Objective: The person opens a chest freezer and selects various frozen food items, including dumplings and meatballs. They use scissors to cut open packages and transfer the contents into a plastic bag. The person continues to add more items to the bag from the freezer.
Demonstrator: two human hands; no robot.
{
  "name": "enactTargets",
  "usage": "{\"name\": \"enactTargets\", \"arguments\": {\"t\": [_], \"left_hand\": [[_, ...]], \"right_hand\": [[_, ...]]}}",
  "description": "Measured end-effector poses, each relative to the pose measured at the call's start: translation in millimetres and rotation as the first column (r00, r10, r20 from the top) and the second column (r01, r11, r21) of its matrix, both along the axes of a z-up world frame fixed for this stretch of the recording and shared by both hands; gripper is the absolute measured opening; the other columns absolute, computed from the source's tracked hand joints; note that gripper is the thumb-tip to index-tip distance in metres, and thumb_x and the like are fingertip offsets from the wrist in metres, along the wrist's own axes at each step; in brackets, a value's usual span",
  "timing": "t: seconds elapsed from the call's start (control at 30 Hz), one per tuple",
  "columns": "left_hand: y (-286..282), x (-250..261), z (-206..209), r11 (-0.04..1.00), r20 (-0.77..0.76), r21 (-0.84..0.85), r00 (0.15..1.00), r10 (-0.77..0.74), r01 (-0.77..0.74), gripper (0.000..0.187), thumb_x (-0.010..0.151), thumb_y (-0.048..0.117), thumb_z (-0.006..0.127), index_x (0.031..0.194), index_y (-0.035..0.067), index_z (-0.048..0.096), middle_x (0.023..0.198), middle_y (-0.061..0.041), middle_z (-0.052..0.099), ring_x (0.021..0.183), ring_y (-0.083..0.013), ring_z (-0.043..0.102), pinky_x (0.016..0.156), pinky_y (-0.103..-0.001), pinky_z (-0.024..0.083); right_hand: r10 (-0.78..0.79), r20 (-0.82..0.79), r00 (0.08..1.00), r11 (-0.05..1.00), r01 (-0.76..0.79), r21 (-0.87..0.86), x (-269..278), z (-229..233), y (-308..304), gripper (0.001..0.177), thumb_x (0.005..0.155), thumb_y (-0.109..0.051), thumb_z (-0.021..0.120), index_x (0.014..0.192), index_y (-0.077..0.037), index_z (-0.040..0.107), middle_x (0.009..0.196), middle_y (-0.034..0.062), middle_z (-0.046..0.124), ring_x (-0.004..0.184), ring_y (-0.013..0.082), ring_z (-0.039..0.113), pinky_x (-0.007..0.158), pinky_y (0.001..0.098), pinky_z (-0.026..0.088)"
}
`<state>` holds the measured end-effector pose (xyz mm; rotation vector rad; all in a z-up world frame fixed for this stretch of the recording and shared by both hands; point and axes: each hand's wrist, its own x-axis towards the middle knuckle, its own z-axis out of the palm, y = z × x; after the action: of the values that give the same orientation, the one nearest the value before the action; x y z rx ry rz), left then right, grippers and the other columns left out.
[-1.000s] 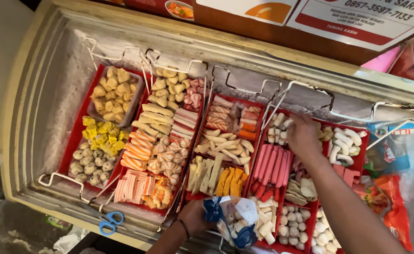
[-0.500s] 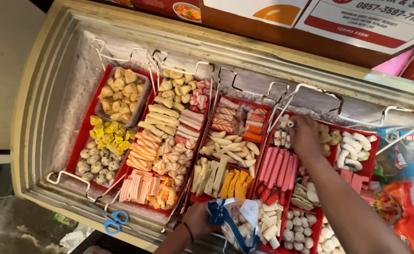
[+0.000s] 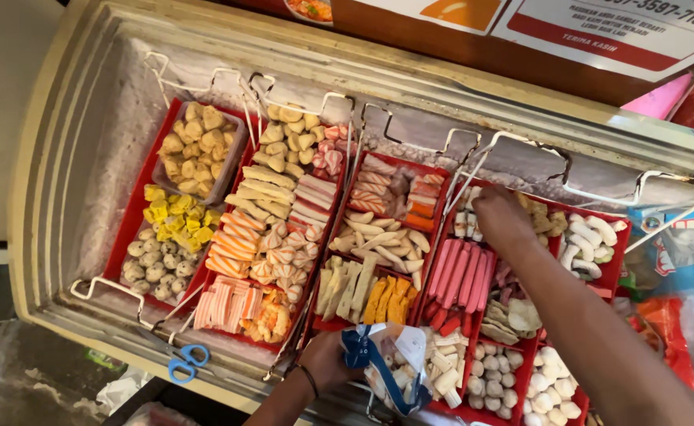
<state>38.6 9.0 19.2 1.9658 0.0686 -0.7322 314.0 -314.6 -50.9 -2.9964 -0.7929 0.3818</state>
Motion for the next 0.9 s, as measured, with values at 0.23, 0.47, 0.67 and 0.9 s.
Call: {"name": "enactTargets", "arguments": {"t": [0.23, 0.47, 0.67, 0.9], "left_hand": [[1, -21, -18, 0.993, 0.061, -0.11, 0.997, 0.042, -0.035, 0.033, 0.074, 0.023, 0.087, 0.102, 0.013, 0.073, 0.092, -0.006, 0.077, 0.085, -0.0232, 0.076, 0.078, -0.035, 0.06], [0, -30, -10, 0.974, 0.01, -0.224, 1.0, -0.016, 0.018, 0.045, 0.062, 0.02, 0.093, 0.101, 0.011, 0.073, 0.097, -0.006, 0.078, 0.091, -0.0222, 0.075, 0.084, -0.034, 0.058], [-3, -17, 4, 0.973, 0.173, -0.032, 0.96, -0.221, 0.23, 0.068, 0.059, 0.03, 0.094, 0.118, 0.012, 0.067, 0.103, -0.012, 0.077, 0.098, -0.0327, 0.072, 0.087, -0.044, 0.054], [-14, -5, -17, 0.902, 0.142, 0.237, 0.906, -0.399, 0.36, 0.083, 0.06, 0.047, 0.096, 0.123, 0.012, 0.056, 0.101, -0.016, 0.074, 0.097, -0.04, 0.07, 0.082, -0.049, 0.056]], "right_hand": [[-0.123, -0.124, 0.985, 0.99, 0.112, -0.092, -7, 15, 13, 0.016, 0.085, -0.001, 0.061, 0.095, 0.003, 0.073, 0.098, 0.0264, 0.074, 0.092, 0.0393, 0.074, 0.082, 0.0475, 0.062], [-0.023, -0.751, 0.659, 0.827, 0.435, 0.357, -110, 140, 51, 0.028, 0.092, -0.014, 0.051, 0.092, -0.008, 0.079, 0.097, 0.0098, 0.085, 0.085, 0.0223, 0.082, 0.077, 0.0402, 0.067], [0.265, -0.693, 0.67, 0.95, -0.058, 0.307, -210, 155, 103, 0.021, 0.088, -0.015, 0.065, 0.102, -0.003, 0.076, 0.106, 0.0172, 0.074, 0.099, 0.0317, 0.07, 0.09, 0.0437, 0.056], [0.188, -0.577, 0.795, 0.949, -0.298, -0.102, -264, 85, 108, 0.028, 0.093, -0.028, 0.061, 0.102, -0.004, 0.073, 0.103, 0.0202, 0.072, 0.094, 0.0358, 0.072, 0.08, 0.0463, 0.058]]}}
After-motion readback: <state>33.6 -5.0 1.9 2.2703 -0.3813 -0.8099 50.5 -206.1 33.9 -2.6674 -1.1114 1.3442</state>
